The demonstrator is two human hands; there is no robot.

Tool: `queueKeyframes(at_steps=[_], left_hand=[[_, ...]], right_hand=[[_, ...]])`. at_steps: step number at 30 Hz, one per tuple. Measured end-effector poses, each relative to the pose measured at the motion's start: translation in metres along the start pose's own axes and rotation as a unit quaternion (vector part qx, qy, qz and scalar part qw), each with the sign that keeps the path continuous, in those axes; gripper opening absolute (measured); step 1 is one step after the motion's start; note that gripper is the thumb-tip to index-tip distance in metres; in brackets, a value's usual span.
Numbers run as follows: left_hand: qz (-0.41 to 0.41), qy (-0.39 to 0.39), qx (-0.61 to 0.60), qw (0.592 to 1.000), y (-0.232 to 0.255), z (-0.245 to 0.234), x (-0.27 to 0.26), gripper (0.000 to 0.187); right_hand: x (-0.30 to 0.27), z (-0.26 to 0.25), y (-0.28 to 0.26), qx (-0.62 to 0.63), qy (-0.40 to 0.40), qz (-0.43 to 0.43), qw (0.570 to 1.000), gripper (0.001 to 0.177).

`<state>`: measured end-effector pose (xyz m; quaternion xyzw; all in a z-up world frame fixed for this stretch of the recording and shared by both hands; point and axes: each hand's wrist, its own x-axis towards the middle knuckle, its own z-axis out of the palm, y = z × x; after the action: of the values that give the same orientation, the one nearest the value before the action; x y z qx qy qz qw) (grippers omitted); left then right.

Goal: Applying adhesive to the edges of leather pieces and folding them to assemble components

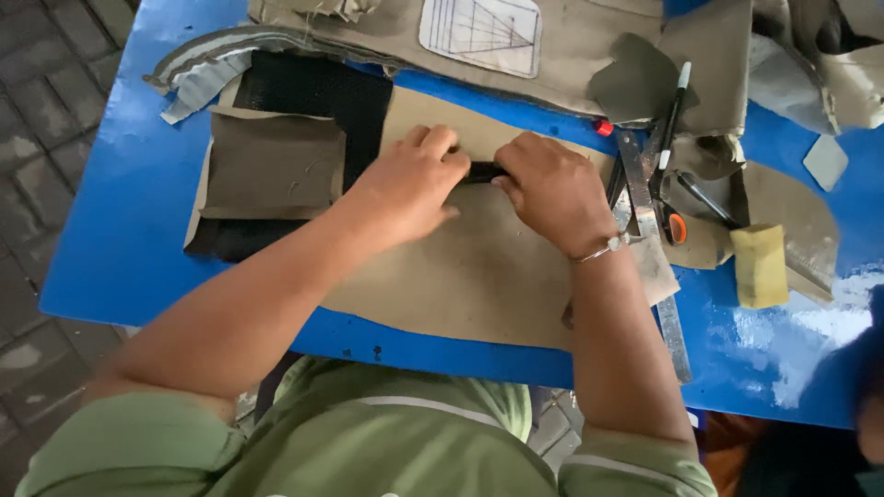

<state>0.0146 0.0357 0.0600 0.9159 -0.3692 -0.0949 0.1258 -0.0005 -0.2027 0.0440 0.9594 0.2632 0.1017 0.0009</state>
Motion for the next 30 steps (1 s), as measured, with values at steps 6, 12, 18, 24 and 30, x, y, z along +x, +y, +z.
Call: queueKeyframes(at_steps=[6, 12, 18, 24, 30], left_hand=[[0.022, 0.040, 0.009, 0.999, -0.009, 0.002, -0.004, 0.024], [0.022, 0.073, 0.111, 0.991, -0.008, 0.003, -0.002, 0.019], [0.019, 0.047, 0.070, 0.996, -0.006, 0.000, -0.008, 0.018], [0.069, 0.436, 0.073, 0.894, -0.023, 0.007, 0.033, 0.025], [0.039, 0.326, 0.036, 0.944, -0.041, 0.041, 0.041, 0.007]], right_hand=[[0.001, -0.012, -0.013, -0.001, -0.075, 0.036, 0.996, 0.032], [-0.002, 0.012, -0.004, -0.061, 0.004, 0.010, 0.998, 0.015], [-0.007, -0.024, -0.010, 0.017, -0.144, 0.061, 0.987, 0.013], [0.018, -0.040, 0.003, -0.066, 0.320, 0.038, 0.944, 0.010], [0.005, 0.012, 0.012, -0.004, 0.100, 0.120, 0.988, 0.010]])
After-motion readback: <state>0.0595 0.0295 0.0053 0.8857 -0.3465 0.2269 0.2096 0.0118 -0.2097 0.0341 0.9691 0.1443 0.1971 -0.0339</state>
